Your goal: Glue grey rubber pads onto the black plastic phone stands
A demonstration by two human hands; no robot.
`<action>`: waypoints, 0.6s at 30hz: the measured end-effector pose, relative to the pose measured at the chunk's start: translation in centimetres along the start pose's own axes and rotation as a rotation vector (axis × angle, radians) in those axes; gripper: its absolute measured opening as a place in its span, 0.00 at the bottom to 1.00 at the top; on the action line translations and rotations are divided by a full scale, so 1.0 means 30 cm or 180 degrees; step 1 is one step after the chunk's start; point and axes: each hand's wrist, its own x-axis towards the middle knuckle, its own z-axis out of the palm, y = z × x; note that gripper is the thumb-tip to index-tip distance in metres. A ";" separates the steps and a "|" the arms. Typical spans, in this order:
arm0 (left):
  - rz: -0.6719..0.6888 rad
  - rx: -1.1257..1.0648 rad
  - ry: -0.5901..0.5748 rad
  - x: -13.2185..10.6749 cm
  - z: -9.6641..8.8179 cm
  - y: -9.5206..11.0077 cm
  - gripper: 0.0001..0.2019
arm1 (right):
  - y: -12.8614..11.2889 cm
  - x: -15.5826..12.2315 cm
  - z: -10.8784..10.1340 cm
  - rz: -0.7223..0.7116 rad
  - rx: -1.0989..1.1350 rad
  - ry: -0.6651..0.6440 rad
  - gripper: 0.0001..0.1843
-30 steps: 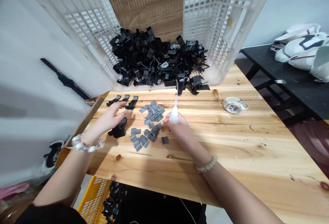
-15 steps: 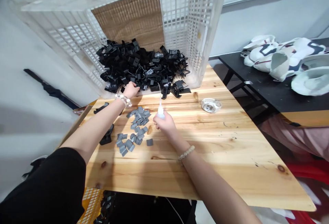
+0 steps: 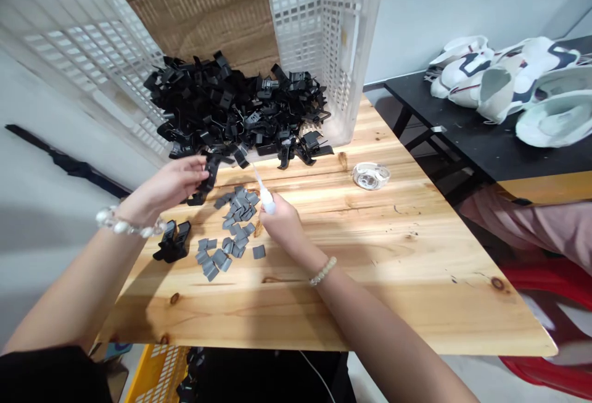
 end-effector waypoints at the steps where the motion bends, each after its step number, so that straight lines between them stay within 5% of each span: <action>1: -0.0109 -0.0098 -0.0267 -0.056 0.010 -0.017 0.09 | -0.005 -0.003 0.001 0.0018 -0.0043 0.0006 0.04; 3: -0.0322 -0.0647 -0.0881 -0.146 0.036 -0.063 0.08 | -0.014 -0.009 0.002 0.0080 -0.0101 0.0016 0.04; 5: -0.0386 -0.1002 -0.1032 -0.199 0.064 -0.112 0.10 | -0.024 -0.015 0.002 0.0090 -0.0167 0.0055 0.03; 10: -0.0303 -0.1412 -0.0977 -0.225 0.099 -0.189 0.11 | -0.037 -0.031 0.007 0.0097 -0.0223 0.0176 0.05; 18: 0.0033 -0.1892 -0.0955 -0.243 0.072 -0.234 0.11 | -0.038 -0.037 0.024 0.0200 -0.0400 0.0196 0.06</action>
